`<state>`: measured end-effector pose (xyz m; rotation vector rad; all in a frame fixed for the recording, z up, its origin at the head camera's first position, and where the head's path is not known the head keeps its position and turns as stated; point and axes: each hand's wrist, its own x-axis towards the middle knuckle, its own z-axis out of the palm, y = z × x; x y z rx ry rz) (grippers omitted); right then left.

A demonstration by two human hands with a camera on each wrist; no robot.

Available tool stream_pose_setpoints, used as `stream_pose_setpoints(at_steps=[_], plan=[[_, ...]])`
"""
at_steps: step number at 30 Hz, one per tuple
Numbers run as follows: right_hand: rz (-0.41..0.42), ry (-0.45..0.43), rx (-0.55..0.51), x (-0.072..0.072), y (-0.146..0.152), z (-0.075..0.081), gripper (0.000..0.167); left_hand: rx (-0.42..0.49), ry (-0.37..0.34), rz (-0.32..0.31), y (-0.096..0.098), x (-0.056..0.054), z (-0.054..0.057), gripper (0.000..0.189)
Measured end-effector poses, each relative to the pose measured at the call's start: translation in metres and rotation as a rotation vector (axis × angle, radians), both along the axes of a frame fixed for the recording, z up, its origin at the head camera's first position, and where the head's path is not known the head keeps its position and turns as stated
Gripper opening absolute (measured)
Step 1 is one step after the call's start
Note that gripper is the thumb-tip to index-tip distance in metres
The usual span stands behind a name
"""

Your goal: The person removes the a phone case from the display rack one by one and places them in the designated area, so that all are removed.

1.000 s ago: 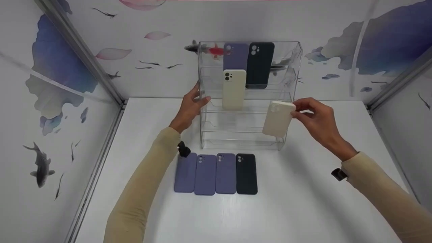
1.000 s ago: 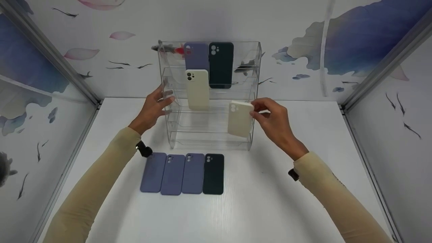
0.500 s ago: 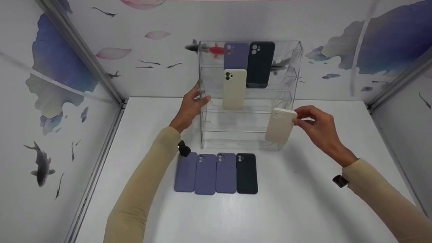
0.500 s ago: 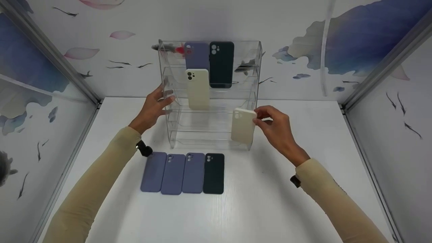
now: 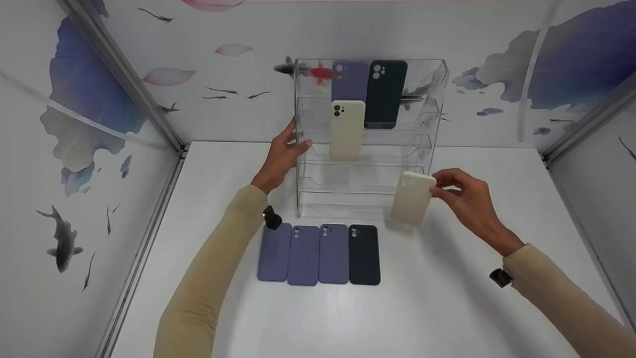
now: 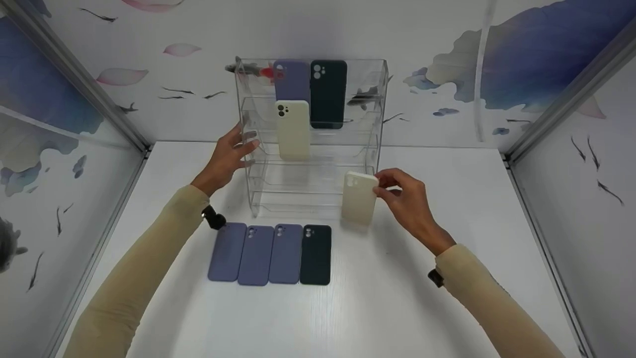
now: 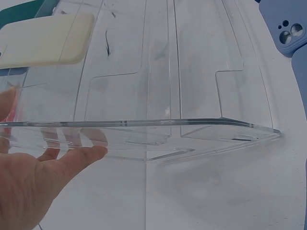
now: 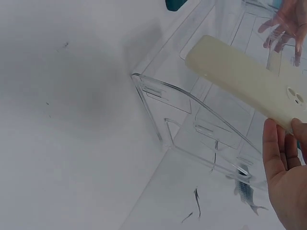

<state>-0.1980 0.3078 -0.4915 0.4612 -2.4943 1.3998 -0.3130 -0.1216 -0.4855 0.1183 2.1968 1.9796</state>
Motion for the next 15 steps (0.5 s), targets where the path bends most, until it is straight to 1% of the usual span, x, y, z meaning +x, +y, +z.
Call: stream_pose_setpoints(at_steps=[8, 15], plan=[[0.006, -0.046, -0.001, 0.007, 0.002, -0.013, 0.030, 0.011, 0.011, -0.006, 0.000, 0.000, -0.002, 0.088], [0.017, -0.076, 0.012, 0.014, 0.003, -0.023, 0.030, 0.006, 0.009, -0.004, 0.000, 0.002, 0.000, 0.088]])
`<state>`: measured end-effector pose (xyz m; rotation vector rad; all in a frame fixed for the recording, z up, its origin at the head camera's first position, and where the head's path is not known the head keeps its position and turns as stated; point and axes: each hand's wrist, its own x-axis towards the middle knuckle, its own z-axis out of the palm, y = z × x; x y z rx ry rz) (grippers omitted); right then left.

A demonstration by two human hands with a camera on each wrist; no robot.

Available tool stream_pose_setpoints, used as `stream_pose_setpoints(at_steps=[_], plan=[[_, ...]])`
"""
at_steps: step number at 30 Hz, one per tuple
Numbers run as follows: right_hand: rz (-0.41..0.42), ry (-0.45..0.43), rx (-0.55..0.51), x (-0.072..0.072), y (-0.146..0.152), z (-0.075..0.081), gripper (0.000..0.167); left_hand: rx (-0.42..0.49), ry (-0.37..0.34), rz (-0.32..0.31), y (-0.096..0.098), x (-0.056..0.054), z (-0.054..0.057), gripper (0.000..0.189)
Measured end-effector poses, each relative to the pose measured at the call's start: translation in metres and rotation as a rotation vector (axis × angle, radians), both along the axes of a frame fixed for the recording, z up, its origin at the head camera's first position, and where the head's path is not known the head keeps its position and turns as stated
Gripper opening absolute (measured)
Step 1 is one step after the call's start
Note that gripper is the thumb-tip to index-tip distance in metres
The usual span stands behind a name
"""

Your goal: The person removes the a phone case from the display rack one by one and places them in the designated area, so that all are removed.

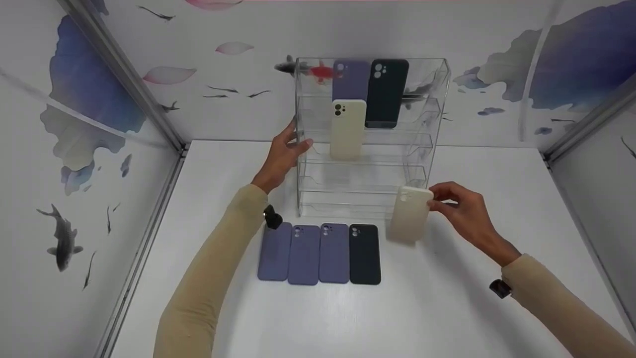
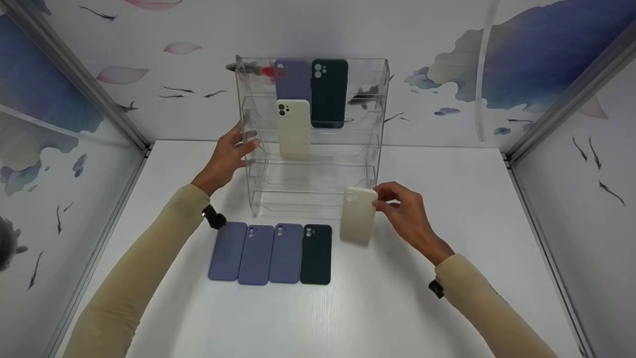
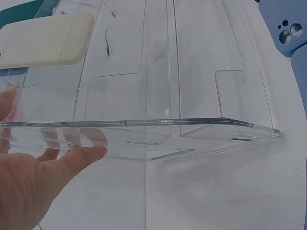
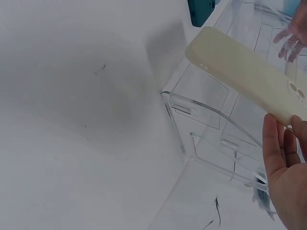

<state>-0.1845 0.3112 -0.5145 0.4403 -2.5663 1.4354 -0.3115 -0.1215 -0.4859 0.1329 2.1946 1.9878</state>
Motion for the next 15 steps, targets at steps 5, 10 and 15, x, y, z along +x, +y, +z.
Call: stream_pose_setpoints(at_steps=[5, 10, 15], plan=[[0.018, -0.019, -0.010, 0.004, 0.001, -0.010, 0.029, 0.001, 0.003, -0.007, 0.000, 0.001, 0.000, 0.088], [0.028, -0.058, 0.009, 0.006, 0.001, -0.017, 0.031, 0.001, -0.009, 0.004, 0.000, -0.001, 0.000, 0.087], [0.036, -0.107, 0.024, 0.007, 0.001, -0.025, 0.032, -0.011, -0.022, 0.014, 0.001, -0.001, 0.001, 0.087]])
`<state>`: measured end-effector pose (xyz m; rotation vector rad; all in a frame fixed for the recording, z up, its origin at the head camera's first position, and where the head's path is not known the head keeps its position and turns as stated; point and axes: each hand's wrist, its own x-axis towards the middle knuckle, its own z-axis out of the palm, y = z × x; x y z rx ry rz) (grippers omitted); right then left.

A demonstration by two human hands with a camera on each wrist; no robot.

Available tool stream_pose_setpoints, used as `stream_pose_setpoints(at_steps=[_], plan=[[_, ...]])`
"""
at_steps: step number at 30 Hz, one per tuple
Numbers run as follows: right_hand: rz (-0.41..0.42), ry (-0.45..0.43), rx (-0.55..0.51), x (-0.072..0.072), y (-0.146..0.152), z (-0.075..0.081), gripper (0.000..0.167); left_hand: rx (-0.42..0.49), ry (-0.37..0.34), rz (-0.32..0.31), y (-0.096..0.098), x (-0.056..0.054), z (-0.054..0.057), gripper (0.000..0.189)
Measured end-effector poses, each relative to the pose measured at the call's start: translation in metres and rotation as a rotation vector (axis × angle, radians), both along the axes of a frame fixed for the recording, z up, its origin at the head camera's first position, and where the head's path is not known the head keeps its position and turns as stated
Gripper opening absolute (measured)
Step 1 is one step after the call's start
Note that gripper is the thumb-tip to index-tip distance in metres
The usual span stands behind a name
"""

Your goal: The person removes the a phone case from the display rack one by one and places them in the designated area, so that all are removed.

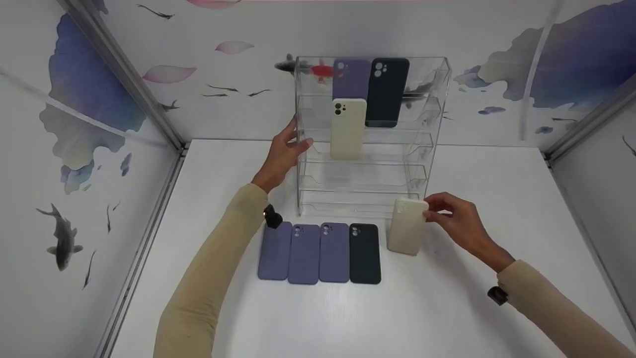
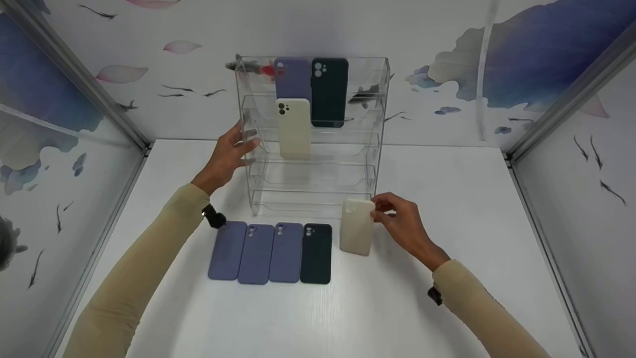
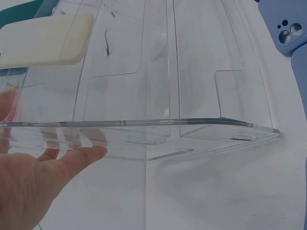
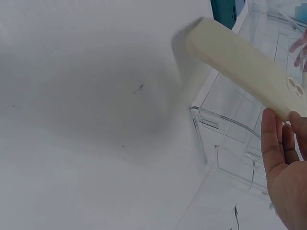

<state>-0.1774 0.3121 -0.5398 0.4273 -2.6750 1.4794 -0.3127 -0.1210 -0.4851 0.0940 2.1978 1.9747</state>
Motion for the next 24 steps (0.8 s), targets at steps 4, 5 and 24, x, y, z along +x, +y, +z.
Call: stream_pose_setpoints(at_steps=[4, 5, 24], plan=[[0.000, -0.034, 0.000, 0.000, -0.001, -0.006, 0.031, 0.003, 0.001, 0.000, 0.000, -0.001, -0.001, 0.086], [-0.001, -0.042, -0.002, 0.000, -0.001, -0.007, 0.031, 0.004, 0.002, 0.000, 0.000, -0.001, -0.001, 0.087], [0.033, -0.103, -0.007, 0.007, -0.008, -0.034, 0.031, 0.020, 0.021, -0.006, 0.000, 0.002, 0.000, 0.087]])
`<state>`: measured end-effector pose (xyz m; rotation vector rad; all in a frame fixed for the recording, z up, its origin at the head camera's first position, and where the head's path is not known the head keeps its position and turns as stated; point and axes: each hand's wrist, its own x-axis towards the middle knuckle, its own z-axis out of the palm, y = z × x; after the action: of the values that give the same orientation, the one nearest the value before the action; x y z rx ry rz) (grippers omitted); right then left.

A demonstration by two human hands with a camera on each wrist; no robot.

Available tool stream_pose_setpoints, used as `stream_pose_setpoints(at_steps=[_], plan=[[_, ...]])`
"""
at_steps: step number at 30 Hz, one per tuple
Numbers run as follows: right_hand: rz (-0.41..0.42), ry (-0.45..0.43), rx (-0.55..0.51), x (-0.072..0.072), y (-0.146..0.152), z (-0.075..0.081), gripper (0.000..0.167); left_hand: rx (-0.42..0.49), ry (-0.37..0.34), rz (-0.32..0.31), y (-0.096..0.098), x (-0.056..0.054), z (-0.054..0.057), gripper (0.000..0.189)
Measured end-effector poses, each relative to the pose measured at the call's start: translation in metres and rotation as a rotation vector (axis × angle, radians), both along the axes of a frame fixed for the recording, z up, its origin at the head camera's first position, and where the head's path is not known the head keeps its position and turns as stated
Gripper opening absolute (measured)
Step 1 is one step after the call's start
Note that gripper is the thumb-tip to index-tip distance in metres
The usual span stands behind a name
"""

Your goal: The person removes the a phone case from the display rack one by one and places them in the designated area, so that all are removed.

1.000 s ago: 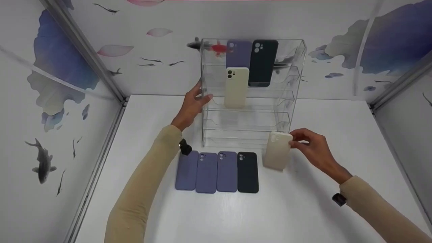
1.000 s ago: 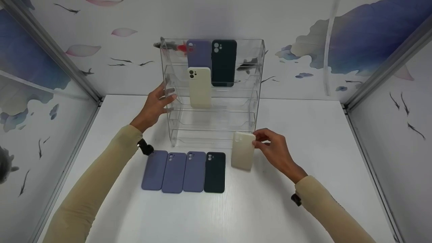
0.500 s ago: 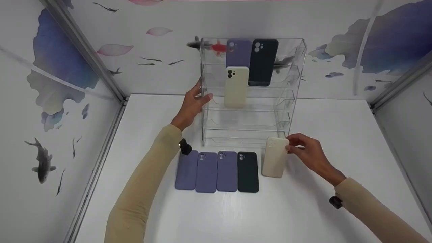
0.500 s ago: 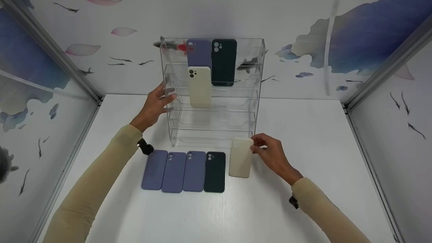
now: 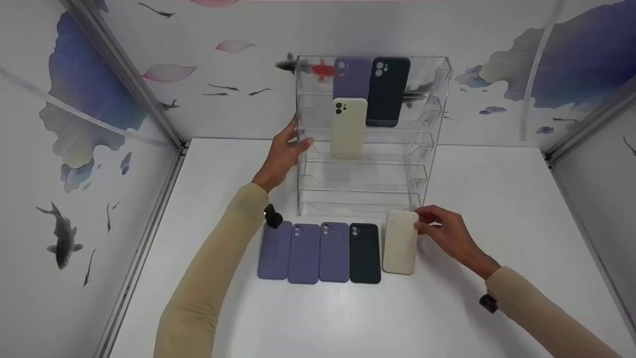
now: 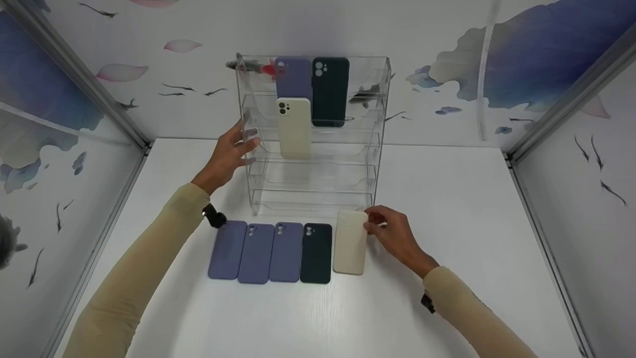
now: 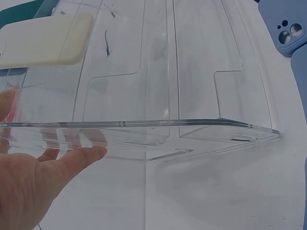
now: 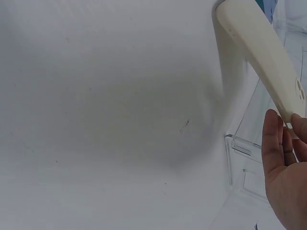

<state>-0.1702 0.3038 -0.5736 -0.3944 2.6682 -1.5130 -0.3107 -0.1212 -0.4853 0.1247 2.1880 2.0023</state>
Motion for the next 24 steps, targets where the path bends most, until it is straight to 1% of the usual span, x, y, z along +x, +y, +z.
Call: stream_pose_setpoints(at_steps=[4, 9, 18, 24], plan=[[-0.010, -0.014, 0.038, 0.002, -0.002, -0.006, 0.032, -0.013, -0.002, -0.002, 0.000, 0.000, 0.000, 0.088], [-0.010, -0.043, 0.045, 0.004, -0.003, -0.013, 0.032, -0.022, -0.014, 0.004, 0.001, -0.001, 0.000, 0.088], [-0.015, -0.065, 0.089, 0.009, -0.006, -0.020, 0.033, -0.023, -0.013, 0.011, 0.000, 0.000, 0.000, 0.088], [-0.019, -0.113, 0.121, 0.010, -0.010, -0.024, 0.033, -0.029, -0.009, 0.008, 0.000, 0.001, 0.000, 0.087]])
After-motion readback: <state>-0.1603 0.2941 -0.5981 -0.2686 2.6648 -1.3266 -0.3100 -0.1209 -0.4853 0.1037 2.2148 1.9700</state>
